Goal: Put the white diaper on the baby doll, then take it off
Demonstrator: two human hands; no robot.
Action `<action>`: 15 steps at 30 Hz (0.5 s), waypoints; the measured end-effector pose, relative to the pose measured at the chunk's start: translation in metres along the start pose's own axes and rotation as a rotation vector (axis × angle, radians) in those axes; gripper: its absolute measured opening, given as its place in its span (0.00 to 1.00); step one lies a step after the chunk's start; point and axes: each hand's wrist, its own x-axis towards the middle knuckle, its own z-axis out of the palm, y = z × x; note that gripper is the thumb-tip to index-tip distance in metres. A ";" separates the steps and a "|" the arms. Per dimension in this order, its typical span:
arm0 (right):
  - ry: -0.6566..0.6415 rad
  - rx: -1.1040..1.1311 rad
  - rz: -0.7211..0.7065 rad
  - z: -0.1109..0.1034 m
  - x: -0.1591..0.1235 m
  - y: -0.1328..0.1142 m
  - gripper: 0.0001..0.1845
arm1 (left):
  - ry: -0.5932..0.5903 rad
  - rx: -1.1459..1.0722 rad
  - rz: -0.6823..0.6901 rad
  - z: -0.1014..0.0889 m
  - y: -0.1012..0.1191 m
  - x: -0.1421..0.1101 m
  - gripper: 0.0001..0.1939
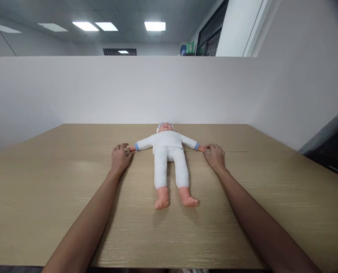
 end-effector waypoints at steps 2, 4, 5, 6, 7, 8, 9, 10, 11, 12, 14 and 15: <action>0.014 0.053 -0.041 -0.007 -0.004 -0.009 0.13 | 0.062 -0.067 0.004 -0.005 0.010 -0.006 0.19; 0.022 0.130 -0.103 -0.016 -0.007 -0.024 0.15 | 0.120 -0.153 0.019 -0.013 0.028 -0.012 0.13; 0.028 0.174 -0.134 -0.022 -0.009 -0.033 0.16 | 0.138 -0.205 0.039 -0.018 0.040 -0.015 0.12; 0.037 0.222 -0.162 -0.027 -0.011 -0.045 0.17 | 0.146 -0.260 0.069 -0.024 0.054 -0.019 0.11; 0.049 0.269 -0.186 -0.034 -0.015 -0.058 0.18 | 0.143 -0.317 0.108 -0.031 0.070 -0.025 0.11; 0.063 0.315 -0.206 -0.042 -0.020 -0.073 0.17 | 0.137 -0.371 0.148 -0.039 0.086 -0.033 0.12; 0.076 0.359 -0.225 -0.051 -0.028 -0.088 0.17 | 0.130 -0.420 0.186 -0.047 0.102 -0.045 0.13; 0.083 0.399 -0.246 -0.063 -0.040 -0.104 0.16 | 0.115 -0.473 0.206 -0.055 0.118 -0.061 0.15; 0.093 0.433 -0.264 -0.076 -0.057 -0.117 0.16 | 0.090 -0.519 0.213 -0.062 0.131 -0.081 0.18; 0.099 0.462 -0.280 -0.090 -0.079 -0.129 0.16 | 0.026 -0.585 0.196 -0.069 0.142 -0.106 0.20; 0.048 0.525 -0.347 -0.121 -0.137 -0.146 0.22 | -0.396 -0.821 -0.029 -0.082 0.156 -0.163 0.20; -0.020 0.561 -0.366 -0.137 -0.170 -0.150 0.27 | -0.591 -0.878 -0.120 -0.087 0.160 -0.192 0.19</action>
